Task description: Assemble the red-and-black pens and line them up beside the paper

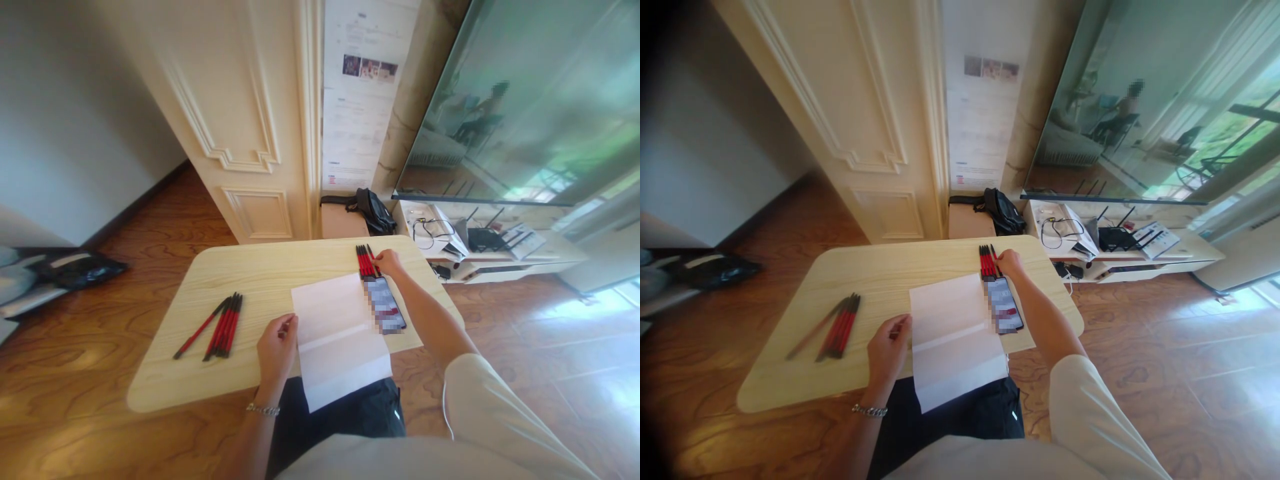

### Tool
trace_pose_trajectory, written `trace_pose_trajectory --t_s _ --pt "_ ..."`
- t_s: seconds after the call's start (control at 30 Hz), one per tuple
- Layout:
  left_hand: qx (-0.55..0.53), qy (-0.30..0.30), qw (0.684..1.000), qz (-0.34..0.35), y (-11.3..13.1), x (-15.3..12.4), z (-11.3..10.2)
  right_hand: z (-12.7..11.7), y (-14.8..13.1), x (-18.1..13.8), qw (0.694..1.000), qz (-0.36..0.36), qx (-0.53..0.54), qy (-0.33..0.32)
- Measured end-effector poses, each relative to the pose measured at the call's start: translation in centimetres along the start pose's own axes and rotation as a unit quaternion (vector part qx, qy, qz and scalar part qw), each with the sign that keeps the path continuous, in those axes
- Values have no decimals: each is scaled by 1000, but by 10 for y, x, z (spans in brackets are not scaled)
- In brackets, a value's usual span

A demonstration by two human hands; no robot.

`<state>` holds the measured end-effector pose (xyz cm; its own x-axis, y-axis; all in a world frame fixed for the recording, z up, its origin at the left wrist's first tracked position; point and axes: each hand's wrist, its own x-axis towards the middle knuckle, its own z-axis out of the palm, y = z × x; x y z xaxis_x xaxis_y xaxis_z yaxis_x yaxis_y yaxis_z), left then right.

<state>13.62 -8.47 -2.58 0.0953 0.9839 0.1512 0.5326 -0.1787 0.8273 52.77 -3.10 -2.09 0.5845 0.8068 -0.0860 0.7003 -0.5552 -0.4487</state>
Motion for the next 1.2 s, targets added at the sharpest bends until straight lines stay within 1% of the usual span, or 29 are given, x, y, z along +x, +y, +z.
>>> trace_pose_trajectory --t_s 0.33,0.67,0.9,1.1,1.2 --pt "-4 5 1000 3 -1 -1 1 1 0 -9 1000 -5 4 10" --pt "-14 11 1000 4 -3 -2 2 1 0 -11 1000 -9 12 3" --pt "-25 2 1000 0 -4 -2 1 1 0 -13 1000 -14 15 7" --pt "-44 20 999 2 -3 -6 2 -4 -5 -20 1000 -11 8 13" --pt "-46 36 998 5 -3 -12 -6 -8 -7 -27 1000 -18 2 7"
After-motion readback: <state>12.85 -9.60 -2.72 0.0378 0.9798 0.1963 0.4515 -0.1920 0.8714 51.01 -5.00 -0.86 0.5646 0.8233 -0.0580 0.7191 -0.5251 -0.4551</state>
